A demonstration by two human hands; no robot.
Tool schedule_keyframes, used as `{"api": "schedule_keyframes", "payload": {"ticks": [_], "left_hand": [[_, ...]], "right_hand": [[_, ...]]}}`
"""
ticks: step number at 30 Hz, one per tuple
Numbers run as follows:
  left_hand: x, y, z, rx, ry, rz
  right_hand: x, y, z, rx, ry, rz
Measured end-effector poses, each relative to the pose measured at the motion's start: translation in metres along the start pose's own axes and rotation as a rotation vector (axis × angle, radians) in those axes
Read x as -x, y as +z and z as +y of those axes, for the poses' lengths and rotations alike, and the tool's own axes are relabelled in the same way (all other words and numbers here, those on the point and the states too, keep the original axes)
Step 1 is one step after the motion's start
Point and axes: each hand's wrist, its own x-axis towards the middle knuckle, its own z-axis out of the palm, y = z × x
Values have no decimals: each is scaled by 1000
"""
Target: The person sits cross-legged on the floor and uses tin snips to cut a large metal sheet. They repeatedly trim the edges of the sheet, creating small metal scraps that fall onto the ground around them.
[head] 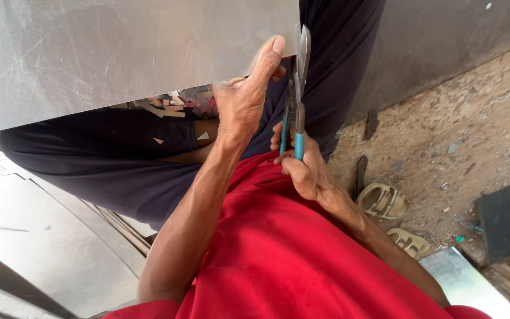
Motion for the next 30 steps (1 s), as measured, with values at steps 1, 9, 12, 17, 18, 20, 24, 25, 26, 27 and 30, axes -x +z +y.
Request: {"api": "schedule_keyframes", "payload": {"ticks": [1,9,12,17,18,20,24,25,26,27,30], "left_hand": [[0,-1,0,0,1,2],[-2,3,1,85,-34,8],[-2,-5,10,74,82,-1],[20,-80,34,-194,205,-11],[22,-85,35,-246,306,-78],[26,-88,29,-525,625,0],[23,-87,18,-814,160,21],[23,-84,16,-738,305,-8],[23,-79,14,-660,453,-49],[23,-71,13,-580,600,-89],[21,-25,4,175,429,-8]], "right_hand": [[-1,1,0,12,9,11],[-8,-7,12,273,-100,91],[-11,-4,19,235,-329,66],[-11,-62,6,985,-147,146],[-13,-67,9,940,-282,124],[-15,-71,21,852,-611,72],[1,-54,44,571,-470,23],[5,-51,44,485,-200,28],[6,-46,43,430,-194,52],[8,-43,40,374,-188,77],[6,-34,28,337,-270,89]]}}
